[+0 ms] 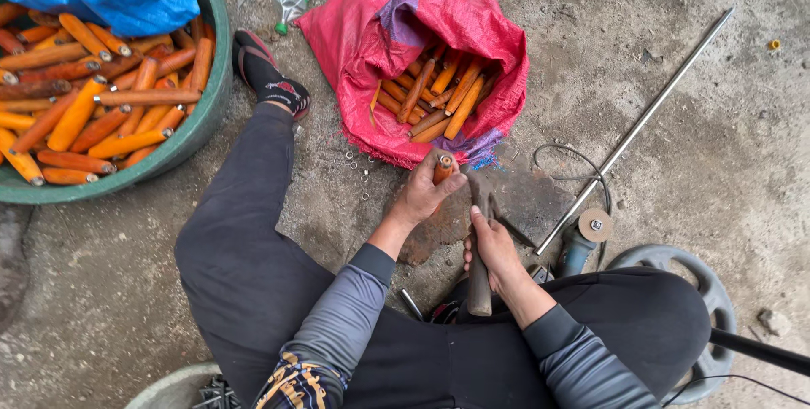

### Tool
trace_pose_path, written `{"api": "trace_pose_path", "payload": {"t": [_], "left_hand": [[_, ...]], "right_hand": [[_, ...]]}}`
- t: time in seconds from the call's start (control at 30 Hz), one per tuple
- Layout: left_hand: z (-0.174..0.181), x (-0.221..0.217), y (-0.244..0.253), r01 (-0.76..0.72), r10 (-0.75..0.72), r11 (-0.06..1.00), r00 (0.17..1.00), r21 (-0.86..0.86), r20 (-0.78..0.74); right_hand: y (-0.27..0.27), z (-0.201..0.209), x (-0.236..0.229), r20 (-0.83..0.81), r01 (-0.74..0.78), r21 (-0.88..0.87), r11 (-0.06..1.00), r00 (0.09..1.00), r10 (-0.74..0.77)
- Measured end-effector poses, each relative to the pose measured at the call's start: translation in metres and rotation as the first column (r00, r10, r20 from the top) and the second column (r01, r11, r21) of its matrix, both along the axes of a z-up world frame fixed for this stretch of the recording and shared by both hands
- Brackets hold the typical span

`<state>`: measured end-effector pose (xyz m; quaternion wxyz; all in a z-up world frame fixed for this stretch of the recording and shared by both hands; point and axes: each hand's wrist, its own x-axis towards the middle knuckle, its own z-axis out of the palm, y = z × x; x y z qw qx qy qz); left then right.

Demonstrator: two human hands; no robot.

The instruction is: The person sits on the floor and repeatedly picks up orange cylindrical objects, places a small metal ring on the end, and uses a hammer to drive the ring into the object. The finished items are placed into a green basin.

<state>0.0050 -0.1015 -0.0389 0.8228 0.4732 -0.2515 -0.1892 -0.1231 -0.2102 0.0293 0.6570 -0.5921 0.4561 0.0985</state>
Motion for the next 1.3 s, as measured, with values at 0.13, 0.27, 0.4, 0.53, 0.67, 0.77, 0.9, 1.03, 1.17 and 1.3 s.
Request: {"api": "trace_pose_path", "payload": {"t": [0.13,0.27,0.4,0.53,0.67,0.77,0.9,1.03,1.17,1.3], "left_hand": [[-0.023,0.004,-0.004,-0.256,0.224,0.944,0.961,0.21,0.165],[-0.043,0.003,-0.002,-0.397,0.288,0.87,0.89,0.293,0.353],[-0.053,0.009,0.012,-0.278,0.199,0.905,0.945,0.321,0.259],[-0.066,0.001,0.005,-0.199,0.149,0.942,0.969,0.269,0.196],[-0.079,0.004,-0.001,-0.177,0.126,0.94,0.975,0.292,0.185],[-0.081,0.01,0.001,-0.26,0.187,0.955,0.899,0.14,0.396],[-0.082,0.01,0.0,-0.352,0.243,0.918,0.864,0.182,0.441],[-0.09,0.005,-0.006,-0.214,0.157,0.901,0.971,0.376,0.178],[-0.097,0.005,-0.005,-0.162,0.098,0.899,0.98,0.406,0.175],[-0.094,0.014,0.001,-0.37,0.251,0.922,0.797,0.115,0.549]], "right_hand": [[-0.001,0.015,-0.001,0.169,-0.089,-0.25,0.964,0.976,0.135],[0.002,0.037,-0.012,0.272,-0.254,-0.416,0.873,0.881,0.386],[0.02,0.062,-0.009,0.044,-0.392,-0.622,0.678,0.847,0.53],[0.016,0.094,-0.017,0.14,-0.315,-0.75,0.582,0.784,0.605],[0.013,0.093,-0.02,0.06,-0.287,-0.831,0.476,0.805,0.59],[0.024,0.064,-0.001,-0.14,-0.397,-0.864,0.308,0.779,0.611],[0.028,0.052,0.005,-0.121,-0.367,-0.902,0.228,0.721,0.682],[0.016,0.071,-0.006,-0.173,-0.414,-0.842,0.346,0.815,0.553],[0.019,0.065,-0.004,-0.152,-0.395,-0.844,0.364,0.826,0.543],[0.021,0.044,0.001,-0.197,-0.411,-0.9,0.147,0.682,0.705]]}}
